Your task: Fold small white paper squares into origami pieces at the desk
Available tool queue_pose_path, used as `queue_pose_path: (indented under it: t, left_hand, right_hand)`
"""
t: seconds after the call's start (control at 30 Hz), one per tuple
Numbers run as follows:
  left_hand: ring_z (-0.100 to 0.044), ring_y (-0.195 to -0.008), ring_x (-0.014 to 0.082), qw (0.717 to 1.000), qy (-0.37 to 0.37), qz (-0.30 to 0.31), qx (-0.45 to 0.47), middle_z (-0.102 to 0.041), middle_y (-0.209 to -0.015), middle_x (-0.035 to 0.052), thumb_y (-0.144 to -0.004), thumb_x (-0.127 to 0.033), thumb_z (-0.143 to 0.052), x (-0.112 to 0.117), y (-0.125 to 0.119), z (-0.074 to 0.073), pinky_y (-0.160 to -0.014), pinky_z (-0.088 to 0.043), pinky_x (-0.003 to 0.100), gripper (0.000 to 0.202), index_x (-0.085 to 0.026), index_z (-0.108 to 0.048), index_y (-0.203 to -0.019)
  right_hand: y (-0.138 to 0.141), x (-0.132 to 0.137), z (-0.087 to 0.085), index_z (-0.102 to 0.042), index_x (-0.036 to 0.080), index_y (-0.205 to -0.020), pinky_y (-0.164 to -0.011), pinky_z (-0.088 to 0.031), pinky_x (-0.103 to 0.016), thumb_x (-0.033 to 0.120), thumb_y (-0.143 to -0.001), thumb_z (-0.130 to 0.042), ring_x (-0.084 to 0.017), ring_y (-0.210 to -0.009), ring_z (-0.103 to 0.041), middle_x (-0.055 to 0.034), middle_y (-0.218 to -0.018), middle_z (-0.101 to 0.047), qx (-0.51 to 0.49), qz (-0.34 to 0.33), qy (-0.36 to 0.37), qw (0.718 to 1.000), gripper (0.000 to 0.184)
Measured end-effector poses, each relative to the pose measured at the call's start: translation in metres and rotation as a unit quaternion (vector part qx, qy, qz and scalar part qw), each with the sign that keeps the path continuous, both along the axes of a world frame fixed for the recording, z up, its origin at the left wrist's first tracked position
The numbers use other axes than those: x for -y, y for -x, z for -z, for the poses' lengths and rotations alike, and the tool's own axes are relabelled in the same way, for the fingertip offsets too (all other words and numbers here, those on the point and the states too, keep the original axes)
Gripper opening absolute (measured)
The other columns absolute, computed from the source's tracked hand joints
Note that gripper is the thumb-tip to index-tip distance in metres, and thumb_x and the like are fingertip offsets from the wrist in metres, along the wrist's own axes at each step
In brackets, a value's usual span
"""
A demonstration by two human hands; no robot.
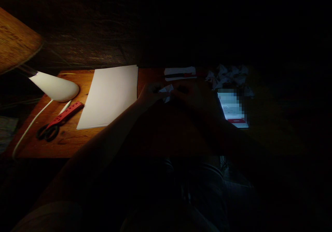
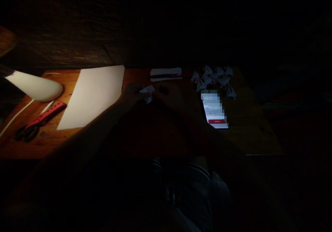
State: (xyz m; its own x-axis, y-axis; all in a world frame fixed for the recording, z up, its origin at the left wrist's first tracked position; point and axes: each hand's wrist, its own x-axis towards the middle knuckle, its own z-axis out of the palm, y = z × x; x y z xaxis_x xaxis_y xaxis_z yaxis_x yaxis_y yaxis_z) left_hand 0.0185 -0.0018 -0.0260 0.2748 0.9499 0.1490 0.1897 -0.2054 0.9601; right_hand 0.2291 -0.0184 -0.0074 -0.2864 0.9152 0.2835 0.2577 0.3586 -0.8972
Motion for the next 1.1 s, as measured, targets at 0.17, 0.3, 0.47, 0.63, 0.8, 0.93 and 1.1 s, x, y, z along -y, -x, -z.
queue_pose_path:
  t: [0.17, 0.3, 0.47, 0.63, 0.8, 0.93, 1.1]
  left_hand:
    - [-0.055, -0.063, 0.0127, 1.0, -0.001, 0.001, 0.006, -0.06, -0.065, -0.0021, -0.075, -0.033, -0.086, -0.001, -0.001, 0.0, -0.057, -0.042, 0.024, 0.026, -0.019, -0.063, -0.072]
    - [-0.053, -0.062, 0.0123, 1.0, 0.011, 0.007, 0.002, -0.059, -0.065, -0.002, -0.074, -0.033, -0.083, -0.001, -0.001, 0.001, -0.056, -0.039, 0.025, 0.023, -0.019, -0.065, -0.072]
    - [-0.049, -0.057, 0.0105, 1.0, 0.013, 0.004, -0.018, -0.057, -0.061, -0.0027, -0.072, -0.03, -0.084, 0.001, 0.001, -0.002, -0.052, -0.033, 0.024, 0.023, -0.018, -0.066, -0.065]
    - [-0.048, -0.054, 0.01, 1.0, 0.005, -0.001, -0.024, -0.057, -0.058, -0.0028, -0.076, -0.032, -0.087, 0.001, 0.001, -0.001, -0.047, -0.033, 0.022, 0.027, -0.018, -0.067, -0.065]
    - [-0.052, -0.056, 0.0119, 1.0, 0.014, 0.007, -0.015, -0.056, -0.059, -0.0017, -0.078, -0.032, -0.088, 0.0, 0.003, 0.001, -0.051, -0.037, 0.025, 0.031, -0.018, -0.065, -0.065]
    - [-0.054, -0.059, 0.0126, 1.0, 0.02, -0.006, -0.016, -0.058, -0.062, -0.0015, -0.077, -0.033, -0.089, -0.001, 0.003, 0.002, -0.054, -0.039, 0.025, 0.029, -0.018, -0.066, -0.068]
    - [-0.054, -0.06, 0.013, 0.999, 0.03, -0.016, -0.006, -0.058, -0.061, -0.0017, -0.075, -0.03, -0.087, -0.001, 0.003, 0.003, -0.055, -0.04, 0.025, 0.024, -0.016, -0.068, -0.071]
  right_hand:
    - [-0.004, 0.009, -0.014, -0.074, 0.024, -0.084, -0.085, -0.054, -0.036, 0.033, -0.092, -0.079, -0.026, -0.095, -0.07, -0.0053, -0.095, -0.079, 0.024, 0.002, -0.01, 1.0, 0.013]
    - [-0.002, 0.004, -0.006, -0.074, 0.023, -0.083, -0.084, -0.055, -0.036, 0.039, -0.089, -0.08, -0.026, -0.094, -0.069, -0.0049, -0.092, -0.079, 0.028, 0.029, -0.022, 0.999, 0.018]
    - [0.0, -0.001, 0.004, -0.074, 0.023, -0.083, -0.083, -0.055, -0.036, 0.034, -0.087, -0.075, -0.023, -0.087, -0.069, -0.0033, -0.09, -0.079, 0.023, 0.018, -0.035, 0.999, 0.011]
    - [-0.003, 0.001, 0.001, -0.077, 0.023, -0.089, -0.085, -0.056, -0.037, 0.032, -0.087, -0.077, -0.024, -0.09, -0.07, -0.0046, -0.095, -0.08, 0.031, 0.015, -0.043, 0.998, 0.01]
    - [-0.001, -0.002, 0.003, -0.079, 0.024, -0.106, -0.087, -0.057, -0.036, 0.027, -0.082, -0.082, -0.023, -0.091, -0.07, -0.0037, -0.1, -0.081, 0.023, 0.025, -0.05, 0.998, 0.025]
    - [-0.001, -0.002, 0.004, -0.08, 0.026, -0.12, -0.091, -0.06, -0.038, 0.027, -0.086, -0.081, -0.024, -0.097, -0.073, -0.0043, -0.107, -0.083, 0.042, 0.015, -0.059, 0.997, 0.033]
    - [-0.004, 0.0, 0.001, -0.082, 0.025, -0.117, -0.093, -0.061, -0.039, 0.023, -0.089, -0.08, -0.024, -0.099, -0.076, -0.0052, -0.111, -0.084, 0.074, 0.023, -0.096, 0.992, 0.028]
